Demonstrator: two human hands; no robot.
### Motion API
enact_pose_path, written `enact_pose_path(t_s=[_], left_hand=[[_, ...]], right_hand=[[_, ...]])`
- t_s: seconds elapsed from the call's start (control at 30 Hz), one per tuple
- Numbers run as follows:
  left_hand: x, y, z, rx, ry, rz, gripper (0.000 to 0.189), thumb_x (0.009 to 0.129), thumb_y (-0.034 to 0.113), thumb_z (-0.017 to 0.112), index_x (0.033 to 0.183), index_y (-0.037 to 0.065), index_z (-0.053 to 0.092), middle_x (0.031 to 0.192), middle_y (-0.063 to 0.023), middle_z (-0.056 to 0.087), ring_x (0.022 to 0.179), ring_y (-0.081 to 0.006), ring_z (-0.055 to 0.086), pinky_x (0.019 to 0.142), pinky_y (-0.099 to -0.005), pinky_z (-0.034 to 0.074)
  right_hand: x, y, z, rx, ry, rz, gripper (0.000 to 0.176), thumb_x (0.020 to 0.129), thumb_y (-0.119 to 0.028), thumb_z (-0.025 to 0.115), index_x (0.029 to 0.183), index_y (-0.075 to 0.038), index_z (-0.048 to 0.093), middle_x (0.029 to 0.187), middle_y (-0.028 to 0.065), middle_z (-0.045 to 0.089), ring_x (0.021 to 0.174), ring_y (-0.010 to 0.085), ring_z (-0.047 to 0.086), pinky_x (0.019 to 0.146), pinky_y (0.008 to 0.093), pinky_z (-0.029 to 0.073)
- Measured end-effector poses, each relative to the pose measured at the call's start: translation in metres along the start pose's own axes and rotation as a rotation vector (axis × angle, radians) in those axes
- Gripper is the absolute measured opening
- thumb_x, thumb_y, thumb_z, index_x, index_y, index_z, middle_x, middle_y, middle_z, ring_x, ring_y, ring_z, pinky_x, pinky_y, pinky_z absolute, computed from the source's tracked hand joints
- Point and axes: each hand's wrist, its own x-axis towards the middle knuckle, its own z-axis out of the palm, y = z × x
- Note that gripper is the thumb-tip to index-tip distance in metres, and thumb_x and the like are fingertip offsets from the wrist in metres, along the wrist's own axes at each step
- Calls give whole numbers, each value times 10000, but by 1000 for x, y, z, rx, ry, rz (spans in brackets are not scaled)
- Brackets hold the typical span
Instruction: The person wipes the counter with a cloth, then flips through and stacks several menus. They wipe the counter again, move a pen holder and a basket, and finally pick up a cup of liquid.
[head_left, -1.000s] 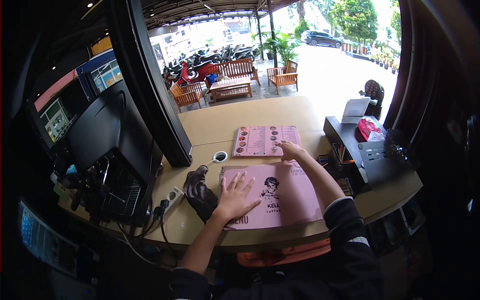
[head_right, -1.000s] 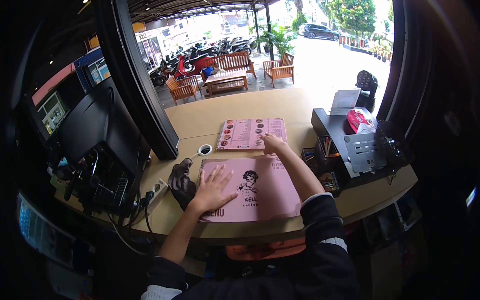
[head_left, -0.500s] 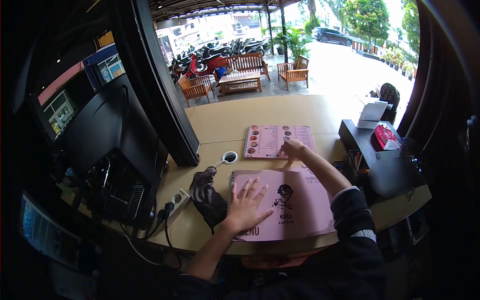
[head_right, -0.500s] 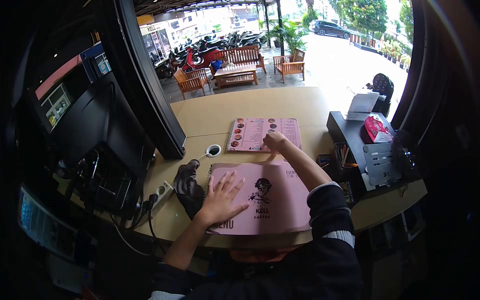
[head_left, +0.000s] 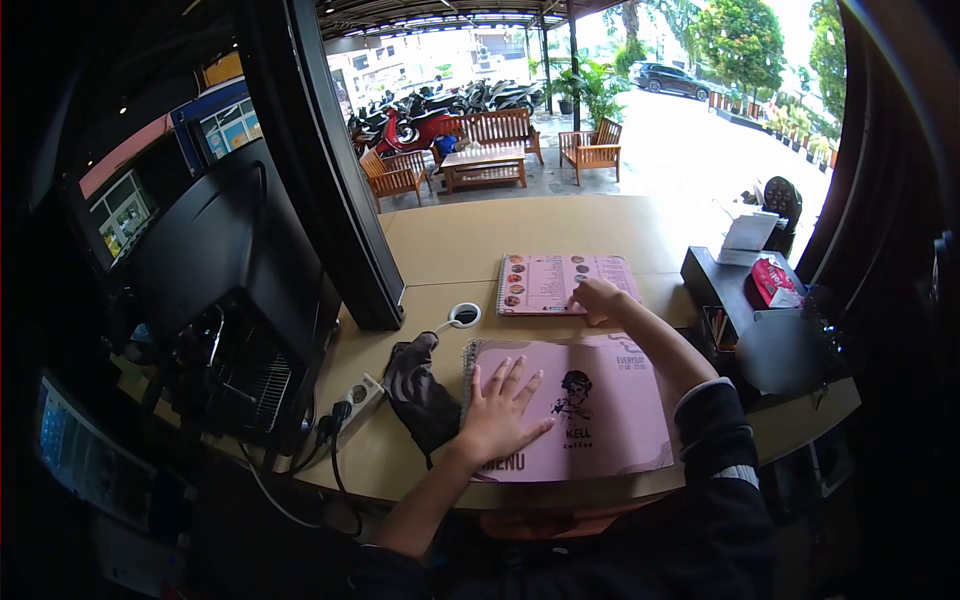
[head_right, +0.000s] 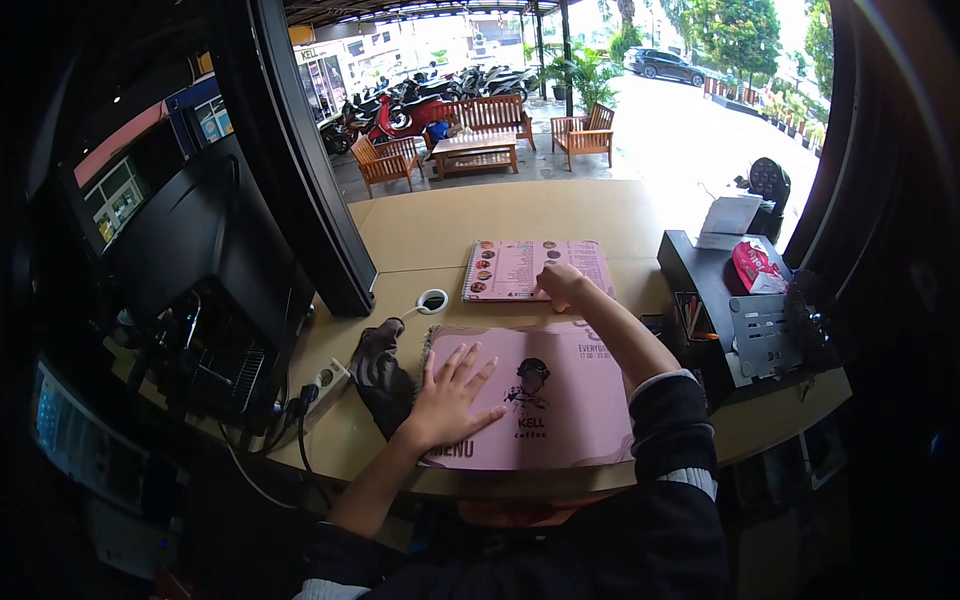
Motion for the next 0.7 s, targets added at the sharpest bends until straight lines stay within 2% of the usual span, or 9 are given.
enact_pose_path(t_s=[0.03, 0.1, 0.33, 0.4, 0.43, 0.47, 0.57, 0.6, 0.7], left_hand=[[0, 0, 0, -1, 4, 3, 776, 845, 657, 352, 1433, 163, 243, 1497, -144, 135, 1387, -301, 103, 1078, -580, -24], [0, -1, 1, 3, 1, 2, 775, 846, 656, 350, 1434, 163, 241, 1497, -144, 134, 1388, -299, 100, 1079, -579, -24], [2, 4, 7, -11, -8, 16, 771, 849, 655, 346, 1435, 165, 237, 1499, -143, 129, 1391, -291, 84, 1079, -577, -24], [3, 5, 10, -21, 4, 15, 770, 849, 653, 346, 1435, 165, 237, 1498, -143, 131, 1391, -292, 87, 1078, -579, -22], [3, 6, 11, -33, 10, 13, 770, 849, 652, 346, 1435, 164, 237, 1498, -143, 134, 1390, -292, 89, 1078, -580, -20], [3, 6, 11, -33, 10, 16, 770, 849, 652, 346, 1435, 164, 237, 1498, -143, 134, 1390, -292, 89, 1078, -580, -20], [2, 7, 6, -32, 9, 7, 772, 845, 646, 359, 1432, 158, 244, 1497, -146, 140, 1390, -293, 92, 1075, -583, -13], [2, 7, 6, -34, 2, 6, 772, 844, 639, 369, 1428, 147, 251, 1494, -150, 147, 1388, -295, 101, 1076, -579, -7], [1, 7, 5, -31, 10, 15, 762, 846, 613, 398, 1418, 127, 267, 1487, -156, 162, 1384, -299, 119, 1081, -566, 7]], right_hand=[[-1, 3, 1, -1, 0, 0, 463, 538, -184, 743, 993, -150, 667, 853, 97, 660, 854, 259, 632, 752, 371, 513], [-4, 7, 2, 45, 67, -25, 272, 547, -122, 707, 811, -63, 677, 856, 117, 670, 833, 280, 646, 727, 344, 532], [-14, -13, -9, -82, 207, 111, 175, 598, -126, 669, 762, -65, 662, 794, 139, 661, 777, 287, 656, 673, 375, 523], [-16, -15, -19, -78, 298, 133, 110, 617, -148, 654, 694, -71, 641, 768, 148, 656, 734, 288, 659, 655, 381, 518], [-16, -15, -24, -110, 311, 125, 177, 617, -160, 653, 763, -64, 628, 763, 144, 655, 717, 286, 659, 659, 377, 519], [-17, -16, -28, -110, 311, 128, 177, 617, -160, 653, 763, -64, 628, 763, 144, 655, 717, 286, 659, 659, 377, 519], [-22, -16, -53, -160, 572, 158, 221, 715, -118, 593, 921, -43, 567, 789, 126, 647, 752, 273, 660, 662, 381, 525], [-24, -10, -61, -182, 654, 163, 138, 753, -84, 555, 886, -46, 569, 803, 126, 643, 767, 274, 658, 664, 390, 524], [-39, -5, -94, -134, 644, 267, 125, 760, -61, 526, 873, -48, 578, 792, 138, 641, 760, 286, 655, 654, 406, 520]])
